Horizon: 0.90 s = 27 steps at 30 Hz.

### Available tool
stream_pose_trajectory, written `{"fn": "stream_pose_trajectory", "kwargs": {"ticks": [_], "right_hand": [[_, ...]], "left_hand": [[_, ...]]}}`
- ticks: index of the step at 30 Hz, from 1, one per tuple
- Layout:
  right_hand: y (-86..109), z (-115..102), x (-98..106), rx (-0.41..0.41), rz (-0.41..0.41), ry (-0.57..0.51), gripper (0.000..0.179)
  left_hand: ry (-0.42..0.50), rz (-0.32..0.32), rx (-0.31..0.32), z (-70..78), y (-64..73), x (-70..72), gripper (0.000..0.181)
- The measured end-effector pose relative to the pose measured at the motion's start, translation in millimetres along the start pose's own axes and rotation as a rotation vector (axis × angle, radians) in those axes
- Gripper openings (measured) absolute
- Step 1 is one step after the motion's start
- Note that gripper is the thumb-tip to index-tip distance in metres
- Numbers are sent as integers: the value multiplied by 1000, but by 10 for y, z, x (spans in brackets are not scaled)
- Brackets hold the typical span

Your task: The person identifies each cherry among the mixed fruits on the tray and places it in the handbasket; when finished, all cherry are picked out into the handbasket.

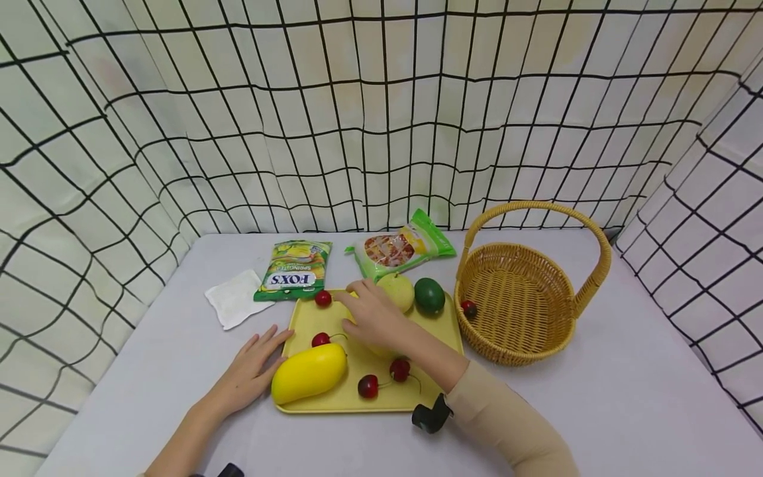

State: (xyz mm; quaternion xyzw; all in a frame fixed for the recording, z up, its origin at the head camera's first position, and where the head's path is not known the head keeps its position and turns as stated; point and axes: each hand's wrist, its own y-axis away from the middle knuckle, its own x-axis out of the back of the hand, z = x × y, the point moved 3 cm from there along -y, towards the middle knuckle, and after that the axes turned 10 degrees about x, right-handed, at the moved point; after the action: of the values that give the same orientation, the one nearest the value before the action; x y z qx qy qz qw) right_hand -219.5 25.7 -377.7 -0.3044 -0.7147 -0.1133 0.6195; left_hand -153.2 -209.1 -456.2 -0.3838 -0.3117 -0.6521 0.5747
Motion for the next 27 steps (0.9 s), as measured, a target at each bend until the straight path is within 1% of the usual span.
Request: {"fn": "stream_pose_trajectory", "kwargs": {"ticks": [2,4,8,12,16,19,24,27], "right_hand": [[-25,31,-41,-3,-31,-43,42],[-57,57,-76,-2,-59,-61,43],[-129,79,-121,15,-71,-74,44],[-192,72,-148,32,-75,-66,44],[-259,64,-174,39,-81,-34,43],[-312,76,-197,38,-77,-11,42],[-382,110,-230,34,-63,-13,43],[-414,133,-258,19,-75,-9,45]], "left_hand": [[-2,-2,1,-1,-1,-1,47],[-5,-3,2,-1,-2,0,48],[-13,-6,7,-6,-4,1,48],[-10,-9,11,-8,-8,-3,48],[-7,-19,22,-3,-5,0,49],[-6,-19,21,0,-4,3,49],[-10,-7,12,-2,-6,-3,49],[-10,-10,16,3,-6,-3,49]]}}
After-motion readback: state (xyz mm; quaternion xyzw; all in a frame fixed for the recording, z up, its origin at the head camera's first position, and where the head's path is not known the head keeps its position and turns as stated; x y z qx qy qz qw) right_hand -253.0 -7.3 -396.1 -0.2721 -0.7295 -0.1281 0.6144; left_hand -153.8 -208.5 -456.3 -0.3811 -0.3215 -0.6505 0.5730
